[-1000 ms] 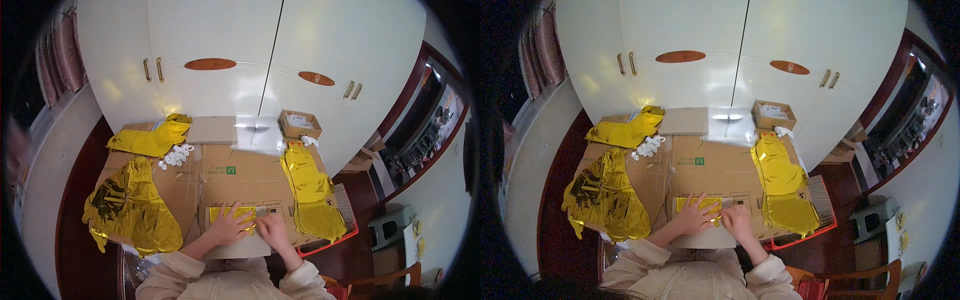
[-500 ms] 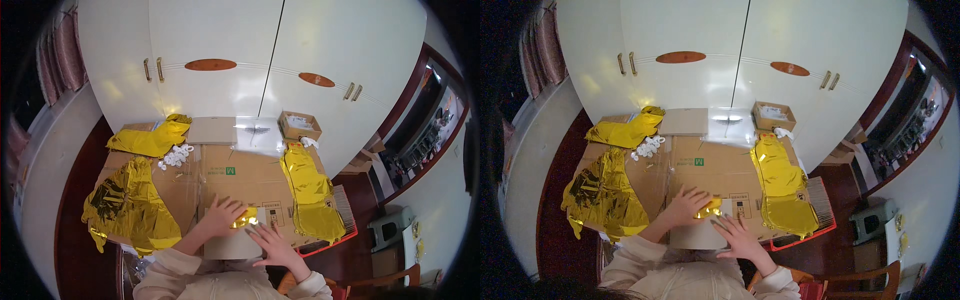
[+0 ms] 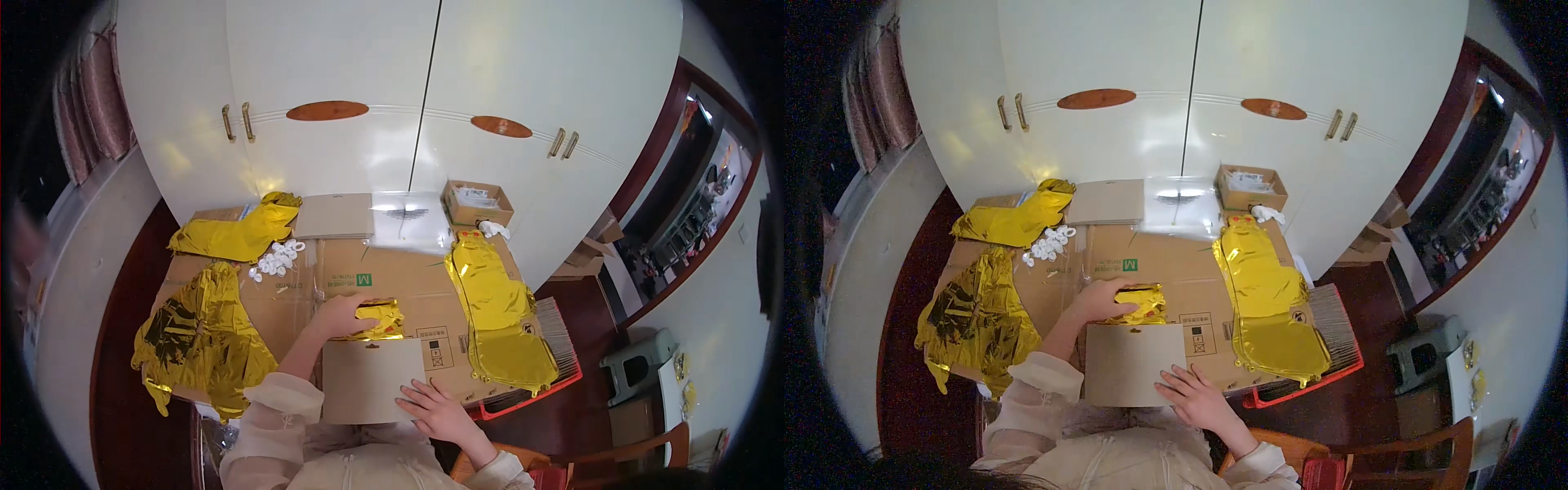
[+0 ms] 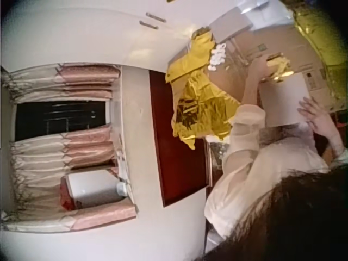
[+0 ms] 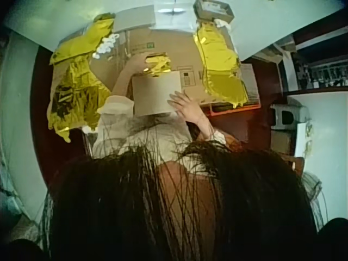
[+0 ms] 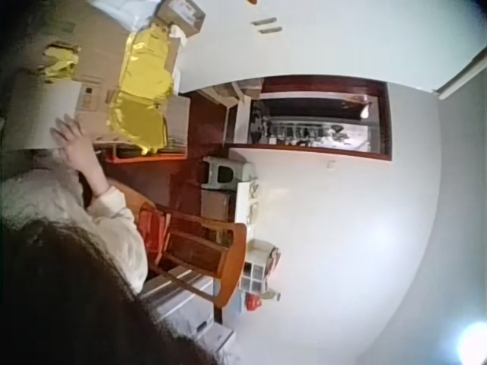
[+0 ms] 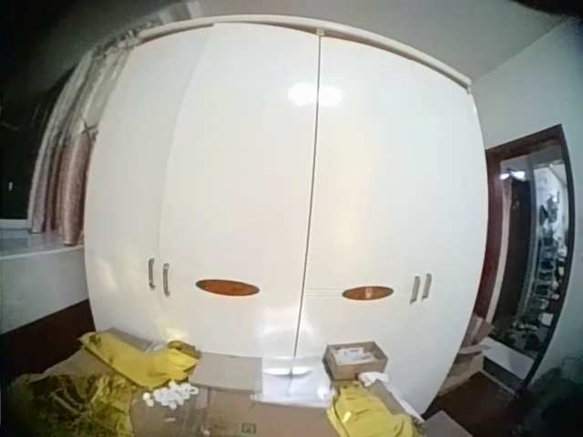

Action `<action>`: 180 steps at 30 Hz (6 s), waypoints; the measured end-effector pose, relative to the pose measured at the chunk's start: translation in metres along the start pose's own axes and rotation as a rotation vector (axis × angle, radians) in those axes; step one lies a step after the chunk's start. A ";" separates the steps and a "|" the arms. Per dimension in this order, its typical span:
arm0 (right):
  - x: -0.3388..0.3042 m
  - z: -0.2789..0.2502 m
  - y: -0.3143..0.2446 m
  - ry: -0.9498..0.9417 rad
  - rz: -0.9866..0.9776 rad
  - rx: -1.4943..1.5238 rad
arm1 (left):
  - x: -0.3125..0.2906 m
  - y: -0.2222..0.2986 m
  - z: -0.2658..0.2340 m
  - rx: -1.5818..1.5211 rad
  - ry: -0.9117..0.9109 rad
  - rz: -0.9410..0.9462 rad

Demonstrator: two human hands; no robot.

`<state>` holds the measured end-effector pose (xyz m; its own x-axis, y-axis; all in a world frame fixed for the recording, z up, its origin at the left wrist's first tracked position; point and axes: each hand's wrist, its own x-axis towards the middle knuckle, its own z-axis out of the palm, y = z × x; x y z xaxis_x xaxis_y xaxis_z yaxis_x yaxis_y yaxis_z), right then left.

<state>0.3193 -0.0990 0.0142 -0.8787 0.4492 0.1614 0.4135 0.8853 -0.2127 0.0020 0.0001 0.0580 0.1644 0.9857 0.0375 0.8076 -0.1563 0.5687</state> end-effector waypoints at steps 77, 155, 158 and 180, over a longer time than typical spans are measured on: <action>0.032 -0.010 -0.005 0.010 0.031 0.058 | -0.011 -0.006 0.011 0.024 -0.098 0.063; 0.091 0.047 0.011 0.436 0.094 -0.090 | -0.045 0.000 0.074 0.330 0.037 0.456; 0.091 0.047 0.012 0.436 0.098 -0.073 | -0.042 -0.007 0.082 0.360 0.018 0.463; 0.098 0.036 0.046 0.297 0.195 -0.099 | -0.049 0.002 0.077 0.411 0.073 0.406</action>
<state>0.2439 -0.0185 -0.0140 -0.6799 0.6127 0.4029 0.5998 0.7807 -0.1752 0.0393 -0.0530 -0.0063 0.4787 0.8414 0.2509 0.8441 -0.5196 0.1321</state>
